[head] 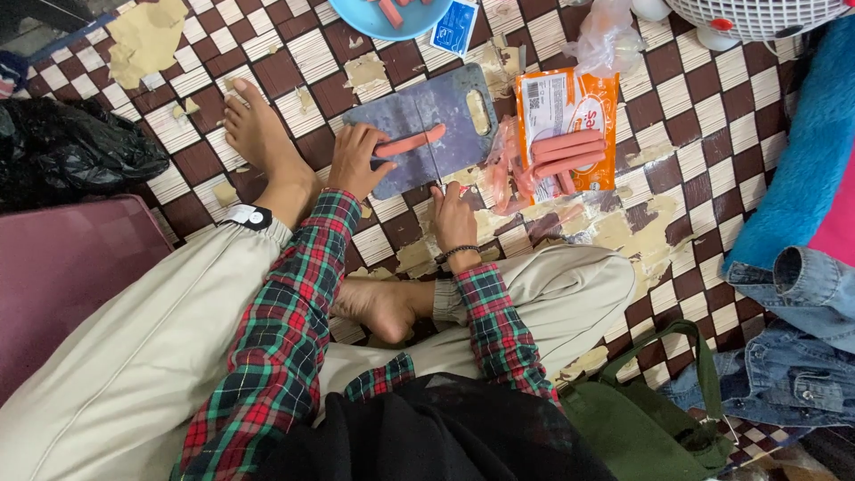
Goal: A person is sitting on the floor cutting sausages into smaller pieces using a knife on a small cutting board.
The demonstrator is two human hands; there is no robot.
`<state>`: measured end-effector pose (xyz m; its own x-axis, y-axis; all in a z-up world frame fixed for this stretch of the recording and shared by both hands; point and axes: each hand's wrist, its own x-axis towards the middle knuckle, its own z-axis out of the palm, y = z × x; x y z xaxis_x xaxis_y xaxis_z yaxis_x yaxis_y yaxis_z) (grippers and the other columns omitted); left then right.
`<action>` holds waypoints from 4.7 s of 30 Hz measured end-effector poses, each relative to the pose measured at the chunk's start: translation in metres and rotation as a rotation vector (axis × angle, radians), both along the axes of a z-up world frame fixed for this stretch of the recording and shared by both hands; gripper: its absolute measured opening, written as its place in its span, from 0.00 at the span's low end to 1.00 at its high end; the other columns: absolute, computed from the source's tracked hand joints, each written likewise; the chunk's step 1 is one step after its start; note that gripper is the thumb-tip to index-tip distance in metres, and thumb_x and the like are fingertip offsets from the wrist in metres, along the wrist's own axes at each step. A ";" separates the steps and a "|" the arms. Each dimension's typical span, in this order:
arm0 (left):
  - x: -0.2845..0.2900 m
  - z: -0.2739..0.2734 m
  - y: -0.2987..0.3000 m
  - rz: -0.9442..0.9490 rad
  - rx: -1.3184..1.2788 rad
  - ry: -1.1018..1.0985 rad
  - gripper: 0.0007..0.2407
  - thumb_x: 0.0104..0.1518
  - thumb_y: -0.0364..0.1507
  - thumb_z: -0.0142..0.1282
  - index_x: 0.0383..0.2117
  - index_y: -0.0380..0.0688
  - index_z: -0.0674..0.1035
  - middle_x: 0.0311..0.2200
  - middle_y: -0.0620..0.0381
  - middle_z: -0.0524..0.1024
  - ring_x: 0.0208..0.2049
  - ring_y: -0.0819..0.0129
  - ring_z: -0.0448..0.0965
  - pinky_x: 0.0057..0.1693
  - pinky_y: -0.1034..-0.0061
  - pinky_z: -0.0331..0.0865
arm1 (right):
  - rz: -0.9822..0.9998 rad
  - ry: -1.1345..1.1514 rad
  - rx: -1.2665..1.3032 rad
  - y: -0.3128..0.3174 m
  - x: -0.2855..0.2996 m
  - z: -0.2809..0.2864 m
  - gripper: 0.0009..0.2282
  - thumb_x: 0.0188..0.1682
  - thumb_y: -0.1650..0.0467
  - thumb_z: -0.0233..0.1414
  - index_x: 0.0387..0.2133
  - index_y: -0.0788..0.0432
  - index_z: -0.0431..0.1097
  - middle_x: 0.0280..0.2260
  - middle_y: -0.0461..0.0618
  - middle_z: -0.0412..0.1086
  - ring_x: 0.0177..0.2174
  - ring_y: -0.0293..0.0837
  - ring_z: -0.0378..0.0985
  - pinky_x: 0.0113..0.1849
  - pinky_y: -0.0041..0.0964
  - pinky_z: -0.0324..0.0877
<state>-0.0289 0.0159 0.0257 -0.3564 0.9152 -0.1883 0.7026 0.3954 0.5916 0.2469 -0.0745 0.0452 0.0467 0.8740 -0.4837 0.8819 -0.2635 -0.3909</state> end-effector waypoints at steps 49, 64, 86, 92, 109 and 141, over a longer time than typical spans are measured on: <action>-0.033 0.002 0.010 0.612 -0.064 -0.022 0.40 0.57 0.56 0.12 0.61 0.36 0.67 0.63 0.46 0.67 0.66 0.55 0.61 0.68 0.59 0.45 | 0.090 -0.088 0.217 -0.016 -0.042 -0.021 0.19 0.58 0.57 0.39 0.45 0.63 0.57 0.22 0.64 0.74 0.21 0.66 0.77 0.24 0.56 0.70; -0.028 0.020 0.020 0.580 -0.263 -0.081 0.40 0.61 0.56 0.05 0.68 0.37 0.56 0.70 0.38 0.54 0.72 0.50 0.49 0.73 0.62 0.34 | 0.137 -0.291 0.157 -0.009 -0.056 -0.078 0.19 0.58 0.53 0.33 0.42 0.55 0.57 0.25 0.57 0.74 0.29 0.60 0.83 0.31 0.54 0.79; 0.144 -0.037 0.017 -0.933 0.647 0.537 0.10 0.61 0.35 0.53 0.41 0.45 0.70 0.34 0.56 0.65 0.36 0.60 0.73 0.34 0.71 0.71 | -0.242 0.463 0.116 -0.007 0.083 0.053 0.19 0.60 0.55 0.36 0.43 0.56 0.64 0.22 0.59 0.73 0.35 0.65 0.78 0.43 0.59 0.70; 0.151 -0.048 0.022 -0.870 0.697 0.855 0.08 0.60 0.33 0.56 0.41 0.55 0.70 0.34 0.62 0.63 0.31 0.69 0.73 0.22 0.79 0.71 | -0.236 0.508 0.121 -0.002 0.092 0.037 0.19 0.61 0.54 0.35 0.34 0.56 0.61 0.20 0.57 0.71 0.30 0.61 0.78 0.38 0.53 0.70; 0.064 0.034 0.219 -0.735 0.438 0.700 0.12 0.59 0.30 0.63 0.44 0.48 0.71 0.38 0.53 0.70 0.27 0.51 0.79 0.31 0.55 0.71 | -0.257 0.656 0.146 0.002 0.091 0.021 0.17 0.59 0.60 0.36 0.45 0.64 0.59 0.26 0.59 0.71 0.27 0.53 0.74 0.35 0.47 0.69; 0.175 0.002 0.033 -0.735 0.183 0.561 0.10 0.54 0.31 0.61 0.40 0.44 0.77 0.38 0.54 0.70 0.42 0.54 0.76 0.47 0.58 0.68 | -0.476 0.722 0.548 0.001 0.090 0.050 0.22 0.62 0.62 0.33 0.54 0.72 0.55 0.32 0.67 0.60 0.29 0.62 0.64 0.31 0.54 0.61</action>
